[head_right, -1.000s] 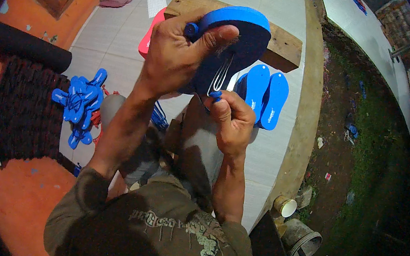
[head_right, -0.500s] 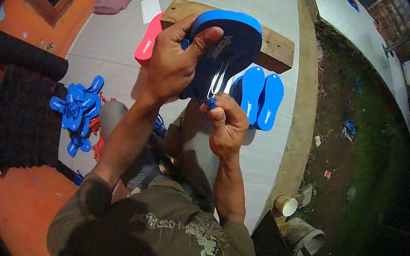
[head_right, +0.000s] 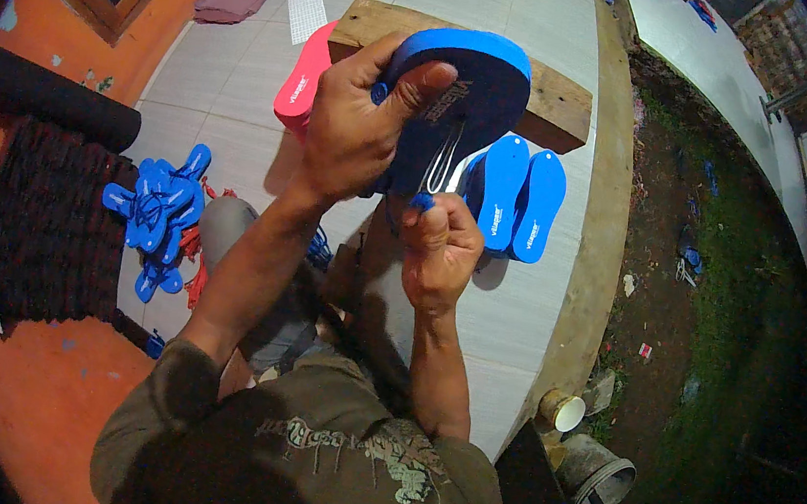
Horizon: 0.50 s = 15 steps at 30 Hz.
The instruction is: The person assembles flip-flops by hand using a simple wooden jig to pull rubber straps through the holes in foam soles.
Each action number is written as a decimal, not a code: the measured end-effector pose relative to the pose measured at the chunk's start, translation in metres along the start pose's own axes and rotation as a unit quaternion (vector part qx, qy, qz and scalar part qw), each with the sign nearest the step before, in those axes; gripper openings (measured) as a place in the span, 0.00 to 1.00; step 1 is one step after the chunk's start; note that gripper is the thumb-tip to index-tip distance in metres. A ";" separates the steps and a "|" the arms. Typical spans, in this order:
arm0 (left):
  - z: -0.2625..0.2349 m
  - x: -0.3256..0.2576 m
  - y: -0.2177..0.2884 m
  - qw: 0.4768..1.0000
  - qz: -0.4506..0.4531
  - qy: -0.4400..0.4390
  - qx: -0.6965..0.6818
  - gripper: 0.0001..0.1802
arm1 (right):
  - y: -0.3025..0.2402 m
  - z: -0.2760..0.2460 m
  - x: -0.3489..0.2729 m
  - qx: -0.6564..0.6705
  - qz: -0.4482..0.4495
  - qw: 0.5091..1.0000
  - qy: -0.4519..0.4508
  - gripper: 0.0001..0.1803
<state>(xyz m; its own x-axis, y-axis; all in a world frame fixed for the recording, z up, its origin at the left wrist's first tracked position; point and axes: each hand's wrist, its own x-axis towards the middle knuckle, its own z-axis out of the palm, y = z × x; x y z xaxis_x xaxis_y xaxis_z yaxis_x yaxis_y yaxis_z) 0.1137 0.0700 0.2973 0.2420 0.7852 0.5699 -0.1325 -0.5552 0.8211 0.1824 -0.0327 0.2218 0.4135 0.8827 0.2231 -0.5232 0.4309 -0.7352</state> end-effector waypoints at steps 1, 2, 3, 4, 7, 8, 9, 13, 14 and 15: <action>0.000 0.000 0.001 1.000 -0.007 0.005 0.002 0.19 | -0.007 0.001 0.003 -0.017 0.036 0.999 -0.007 0.16; 0.000 0.001 0.002 1.000 -0.013 0.009 0.004 0.19 | -0.016 -0.001 0.007 -0.035 0.073 0.997 -0.013 0.15; 0.000 0.002 0.004 1.000 -0.019 0.012 0.005 0.19 | -0.024 -0.001 0.011 -0.052 0.107 0.993 -0.018 0.15; 0.000 0.000 0.003 1.000 -0.023 0.017 -0.002 0.19 | -0.030 0.000 0.013 -0.069 0.120 0.990 -0.023 0.15; 0.001 -0.001 0.002 0.997 -0.063 0.002 -0.036 0.21 | -0.041 -0.003 0.017 -0.081 0.158 0.984 -0.032 0.13; -0.003 0.004 0.004 0.994 -0.096 -0.023 -0.055 0.21 | -0.044 -0.004 0.021 -0.127 0.139 0.982 -0.031 0.13; -0.006 0.006 0.006 0.988 -0.130 -0.046 -0.073 0.22 | -0.049 -0.004 0.025 -0.172 0.122 0.977 -0.031 0.12; -0.019 -0.021 0.010 0.973 -0.136 -0.054 -0.177 0.27 | -0.058 0.032 0.028 -0.276 -0.082 0.954 0.083 0.12; -0.019 -0.017 0.011 0.979 -0.118 -0.049 -0.160 0.27 | -0.056 0.037 0.030 -0.246 -0.135 0.954 0.105 0.12; -0.016 -0.019 0.015 0.981 -0.111 -0.049 -0.149 0.27 | -0.053 0.030 0.030 -0.305 -0.098 0.946 0.056 0.13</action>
<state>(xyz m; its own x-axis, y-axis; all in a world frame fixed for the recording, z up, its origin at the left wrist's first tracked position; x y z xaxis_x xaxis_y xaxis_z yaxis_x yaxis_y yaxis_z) 0.0914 0.0511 0.2994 0.3858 0.8393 0.3830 -0.3375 -0.2579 0.9053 0.2003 -0.0231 0.2862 0.5531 0.7564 0.3493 0.0852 0.3657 -0.9268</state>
